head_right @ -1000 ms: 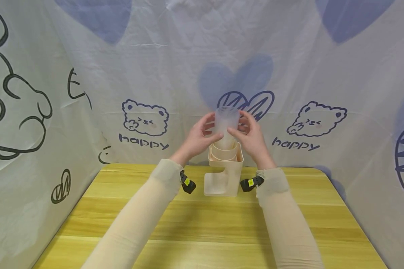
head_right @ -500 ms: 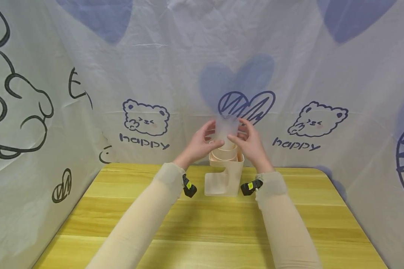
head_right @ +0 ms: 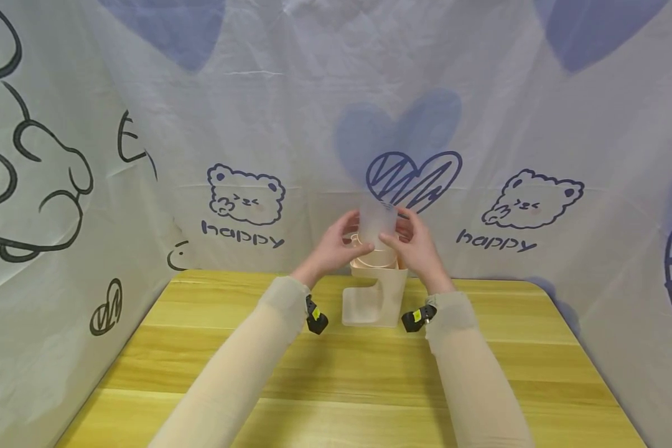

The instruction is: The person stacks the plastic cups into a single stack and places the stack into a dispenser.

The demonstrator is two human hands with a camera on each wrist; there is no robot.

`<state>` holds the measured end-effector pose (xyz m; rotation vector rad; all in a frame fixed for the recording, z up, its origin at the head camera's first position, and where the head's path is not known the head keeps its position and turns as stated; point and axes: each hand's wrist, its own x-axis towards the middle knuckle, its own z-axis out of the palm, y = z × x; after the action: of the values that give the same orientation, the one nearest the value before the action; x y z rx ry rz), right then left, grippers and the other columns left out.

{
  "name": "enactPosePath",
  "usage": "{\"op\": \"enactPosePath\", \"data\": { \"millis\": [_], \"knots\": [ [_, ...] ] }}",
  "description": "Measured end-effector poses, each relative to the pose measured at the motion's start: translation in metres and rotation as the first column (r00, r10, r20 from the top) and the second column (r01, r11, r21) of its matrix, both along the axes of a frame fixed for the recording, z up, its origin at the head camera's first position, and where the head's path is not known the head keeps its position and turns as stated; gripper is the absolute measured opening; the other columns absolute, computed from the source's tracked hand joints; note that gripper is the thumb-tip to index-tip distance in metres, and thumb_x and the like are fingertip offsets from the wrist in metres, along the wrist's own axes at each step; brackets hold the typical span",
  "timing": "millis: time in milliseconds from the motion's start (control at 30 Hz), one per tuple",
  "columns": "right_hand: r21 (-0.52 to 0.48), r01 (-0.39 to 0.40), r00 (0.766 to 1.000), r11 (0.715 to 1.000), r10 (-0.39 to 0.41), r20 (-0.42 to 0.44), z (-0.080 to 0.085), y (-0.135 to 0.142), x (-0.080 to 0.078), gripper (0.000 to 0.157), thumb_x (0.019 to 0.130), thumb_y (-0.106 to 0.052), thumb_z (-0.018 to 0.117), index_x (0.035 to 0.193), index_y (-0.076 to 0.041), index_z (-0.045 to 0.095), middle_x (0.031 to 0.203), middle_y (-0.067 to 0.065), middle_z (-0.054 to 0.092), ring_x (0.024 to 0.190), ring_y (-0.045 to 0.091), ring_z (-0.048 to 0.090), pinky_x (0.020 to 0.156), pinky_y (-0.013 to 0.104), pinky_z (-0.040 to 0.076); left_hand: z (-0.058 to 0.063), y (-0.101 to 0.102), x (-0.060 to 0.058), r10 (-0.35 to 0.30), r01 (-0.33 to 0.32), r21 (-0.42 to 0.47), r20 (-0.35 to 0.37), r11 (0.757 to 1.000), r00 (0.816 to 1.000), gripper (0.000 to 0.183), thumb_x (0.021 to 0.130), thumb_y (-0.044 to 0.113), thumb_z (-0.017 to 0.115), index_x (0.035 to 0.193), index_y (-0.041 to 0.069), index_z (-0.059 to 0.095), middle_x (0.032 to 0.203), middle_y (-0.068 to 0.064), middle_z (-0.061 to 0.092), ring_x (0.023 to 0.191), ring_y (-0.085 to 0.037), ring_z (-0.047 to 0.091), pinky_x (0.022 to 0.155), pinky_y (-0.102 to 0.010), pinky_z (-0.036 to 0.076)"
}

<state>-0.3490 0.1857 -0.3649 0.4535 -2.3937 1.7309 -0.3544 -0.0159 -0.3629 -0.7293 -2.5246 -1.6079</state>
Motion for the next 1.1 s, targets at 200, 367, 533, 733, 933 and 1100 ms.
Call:
{"op": "enactPosePath", "data": {
  "millis": [200, 367, 533, 733, 933, 1100],
  "knots": [
    [-0.004, 0.002, 1.000, 1.000, -0.002, 0.017, -0.006, 0.001, 0.001, 0.071, 0.095, -0.019, 0.068, 0.152, -0.006, 0.029, 0.145, 0.026, 0.042, 0.133, 0.040, 0.040, 0.111, 0.051, 0.033, -0.005, 0.002, 0.000, -0.010, 0.010, 0.013, 0.006, 1.000, 1.000, 0.081, 0.087, 0.018, 0.077, 0.152, 0.008, 0.030, 0.146, -0.015, 0.045, 0.128, -0.031, 0.048, 0.103, -0.043, 0.044],
    [0.025, 0.017, 0.999, 1.000, -0.017, 0.036, -0.010, 0.002, 0.003, 0.075, 0.094, -0.024, 0.068, 0.154, -0.008, 0.025, 0.148, 0.025, 0.038, 0.136, 0.040, 0.038, 0.112, 0.051, 0.032, -0.008, 0.001, 0.003, -0.001, 0.001, -0.011, 0.027, 1.000, 1.000, 0.084, 0.087, 0.019, 0.076, 0.154, 0.007, 0.027, 0.147, -0.016, 0.044, 0.129, -0.030, 0.047, 0.104, -0.042, 0.043],
    [-0.005, 0.015, 1.000, 1.000, -0.015, 0.002, -0.011, 0.002, 0.004, 0.068, 0.098, -0.021, 0.062, 0.154, -0.006, 0.026, 0.147, 0.028, 0.039, 0.134, 0.042, 0.039, 0.111, 0.053, 0.032, -0.008, 0.002, 0.003, 0.012, -0.012, 0.015, 0.019, 1.000, 1.000, 0.071, 0.095, 0.019, 0.067, 0.153, 0.008, 0.027, 0.145, -0.018, 0.045, 0.129, -0.031, 0.047, 0.105, -0.041, 0.043],
    [0.019, 0.061, 0.998, 0.998, -0.060, -0.019, -0.011, 0.001, 0.004, 0.059, 0.102, -0.031, 0.053, 0.152, -0.009, 0.032, 0.147, 0.027, 0.039, 0.131, 0.044, 0.041, 0.109, 0.058, 0.032, -0.004, 0.005, 0.002, 0.041, -0.041, 0.067, -0.001, 0.997, 0.999, 0.051, 0.104, 0.022, 0.049, 0.151, 0.010, 0.035, 0.141, -0.020, 0.050, 0.125, -0.032, 0.051, 0.105, -0.042, 0.043],
    [-0.002, 0.086, 0.996, 0.996, -0.086, -0.018, -0.013, -0.001, 0.001, 0.054, 0.105, -0.035, 0.047, 0.150, -0.008, 0.037, 0.143, 0.028, 0.043, 0.127, 0.043, 0.044, 0.107, 0.055, 0.037, 0.000, 0.007, 0.004, 0.088, -0.088, 0.059, 0.003, 0.994, 0.996, 0.045, 0.106, 0.026, 0.045, 0.148, 0.011, 0.042, 0.138, -0.016, 0.053, 0.121, -0.028, 0.054, 0.103, -0.039, 0.044],
    [-0.012, 0.106, 0.994, 0.994, -0.106, -0.006, -0.013, -0.004, 0.001, 0.055, 0.104, -0.036, 0.047, 0.149, -0.007, 0.038, 0.143, 0.026, 0.043, 0.128, 0.041, 0.045, 0.106, 0.054, 0.039, 0.000, 0.009, 0.004, 0.105, -0.105, 0.048, 0.003, 0.993, 0.995, 0.044, 0.106, 0.026, 0.046, 0.147, 0.011, 0.044, 0.135, -0.016, 0.056, 0.120, -0.027, 0.054, 0.102, -0.039, 0.045]
  ]
}}
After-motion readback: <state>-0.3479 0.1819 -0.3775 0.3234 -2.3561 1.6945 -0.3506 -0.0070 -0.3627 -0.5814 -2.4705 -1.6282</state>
